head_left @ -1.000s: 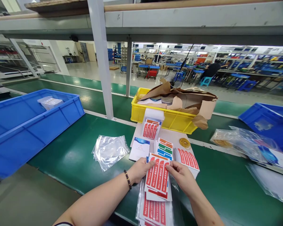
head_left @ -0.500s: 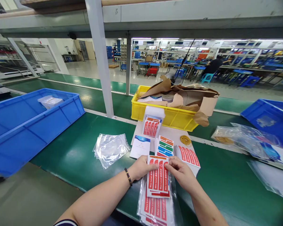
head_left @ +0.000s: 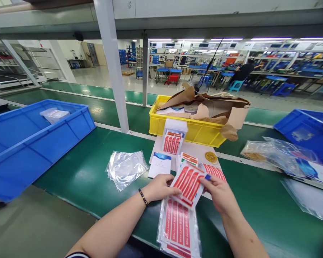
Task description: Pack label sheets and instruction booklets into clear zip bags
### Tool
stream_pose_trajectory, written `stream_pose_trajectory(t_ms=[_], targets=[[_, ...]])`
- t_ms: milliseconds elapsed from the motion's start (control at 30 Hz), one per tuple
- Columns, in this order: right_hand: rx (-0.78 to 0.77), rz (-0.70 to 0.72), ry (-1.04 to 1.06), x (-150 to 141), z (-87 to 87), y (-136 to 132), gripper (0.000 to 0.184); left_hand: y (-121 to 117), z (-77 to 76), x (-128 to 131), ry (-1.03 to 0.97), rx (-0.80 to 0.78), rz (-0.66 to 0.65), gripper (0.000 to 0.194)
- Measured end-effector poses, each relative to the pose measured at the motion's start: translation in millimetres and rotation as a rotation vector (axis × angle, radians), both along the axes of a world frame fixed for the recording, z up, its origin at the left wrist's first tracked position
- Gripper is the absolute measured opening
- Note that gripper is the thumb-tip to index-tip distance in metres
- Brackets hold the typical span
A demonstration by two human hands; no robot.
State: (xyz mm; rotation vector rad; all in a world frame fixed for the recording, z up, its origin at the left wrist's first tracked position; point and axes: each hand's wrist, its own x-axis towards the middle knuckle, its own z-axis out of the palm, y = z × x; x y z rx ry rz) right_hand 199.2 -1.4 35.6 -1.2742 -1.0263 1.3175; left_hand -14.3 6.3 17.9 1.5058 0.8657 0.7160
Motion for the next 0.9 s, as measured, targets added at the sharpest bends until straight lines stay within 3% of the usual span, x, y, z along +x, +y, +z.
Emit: stream_pose_trajectory(t_ms=[100,167,267,467,633,833,900], targets=[[0.082,-0.366,0.165,8.9,-3.4,8.1,0.025,1.1,3.6,-1.8,0.161,0.234,-0.012,0.018],[0.104,-0.421,0.212,7.9,-4.0,9.6,0.025,0.3,5.9,-1.8,0.167,0.323,-0.123,0.017],[0.087,-0.347,0.131,3.9,-5.4,7.8,0.025,-1.0,8.4,-1.0,0.08,0.31,-0.183,0.019],[0.104,-0.224,-0.082,9.4,-8.2,4.0,0.026,0.6,6.9,0.4,-0.027,0.184,0.018,0.015],[0.078,-0.057,-0.122,4.0,-4.1,1.9,0.023,1.1,6.0,1.9,-0.057,0.187,0.026,0.006],[0.098,-0.135,-0.151,11.9,-2.6,5.0,0.024,-2.0,6.9,2.7,-0.041,0.186,-0.035,0.008],[0.084,-0.099,-0.164,10.6,-1.4,3.9,0.024,-2.4,5.5,3.9,-0.027,0.212,-0.028,0.006]])
